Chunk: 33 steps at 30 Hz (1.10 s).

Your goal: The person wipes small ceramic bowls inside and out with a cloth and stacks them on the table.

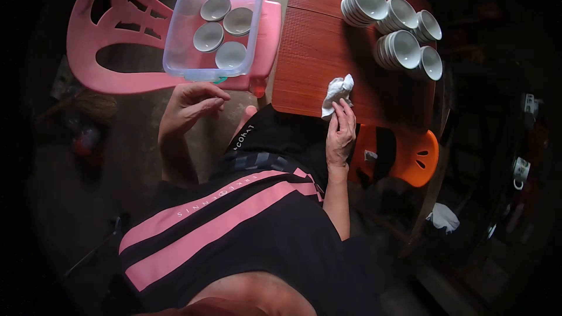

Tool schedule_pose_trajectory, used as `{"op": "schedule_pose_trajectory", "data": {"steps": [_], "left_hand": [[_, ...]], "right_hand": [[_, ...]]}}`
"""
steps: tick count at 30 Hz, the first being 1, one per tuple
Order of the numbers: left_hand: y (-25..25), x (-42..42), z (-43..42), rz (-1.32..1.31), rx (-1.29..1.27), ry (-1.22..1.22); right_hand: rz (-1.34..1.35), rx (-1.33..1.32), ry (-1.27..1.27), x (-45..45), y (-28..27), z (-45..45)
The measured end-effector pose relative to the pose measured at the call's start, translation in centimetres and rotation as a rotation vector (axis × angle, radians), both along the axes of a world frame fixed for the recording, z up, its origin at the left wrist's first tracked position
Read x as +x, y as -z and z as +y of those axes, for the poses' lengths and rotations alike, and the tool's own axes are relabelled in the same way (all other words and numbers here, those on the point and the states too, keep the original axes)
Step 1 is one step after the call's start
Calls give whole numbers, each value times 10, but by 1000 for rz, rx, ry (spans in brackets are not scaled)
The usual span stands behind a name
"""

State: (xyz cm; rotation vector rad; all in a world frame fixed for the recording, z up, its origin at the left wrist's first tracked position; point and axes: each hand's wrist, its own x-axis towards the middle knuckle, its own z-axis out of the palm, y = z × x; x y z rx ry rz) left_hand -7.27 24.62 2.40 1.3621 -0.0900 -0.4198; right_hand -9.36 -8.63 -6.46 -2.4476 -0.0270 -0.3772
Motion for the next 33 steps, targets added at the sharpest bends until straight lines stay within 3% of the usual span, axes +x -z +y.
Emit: {"op": "schedule_pose_trajectory", "data": {"steps": [5,7,9,12,14,17,20,21,24,26,28,32,33], "left_hand": [[13,28,18,-5,224,-232],[8,46,27,-131,731,-211],[14,63,35,-186,799,-202],[17,87,43,-359,1033,-25],[27,100,47,-699,1134,112],[38,128,37,-558,1266,338],[69,164,23,-622,1319,334],[86,182,20,-531,1372,434],[150,206,20,-791,1382,328],[171,220,19,-459,1435,547],[135,215,4,-390,1409,615],[128,208,-3,-355,1593,572],[133,202,-1,-449,1607,557]], "right_hand": [[84,-127,-78,27,14,8],[76,-200,-90,36,20,7],[80,-221,-86,46,18,8],[123,-107,-79,59,15,6],[147,-291,-95,68,9,6],[108,-267,-86,75,7,8],[91,-220,-166,76,10,4],[133,-234,-190,74,11,4],[213,-245,-221,63,19,2],[219,-240,-240,59,21,-5],[135,-116,-241,53,19,-16],[125,-87,-243,46,24,-31],[82,-144,-220,46,24,-30]]}}
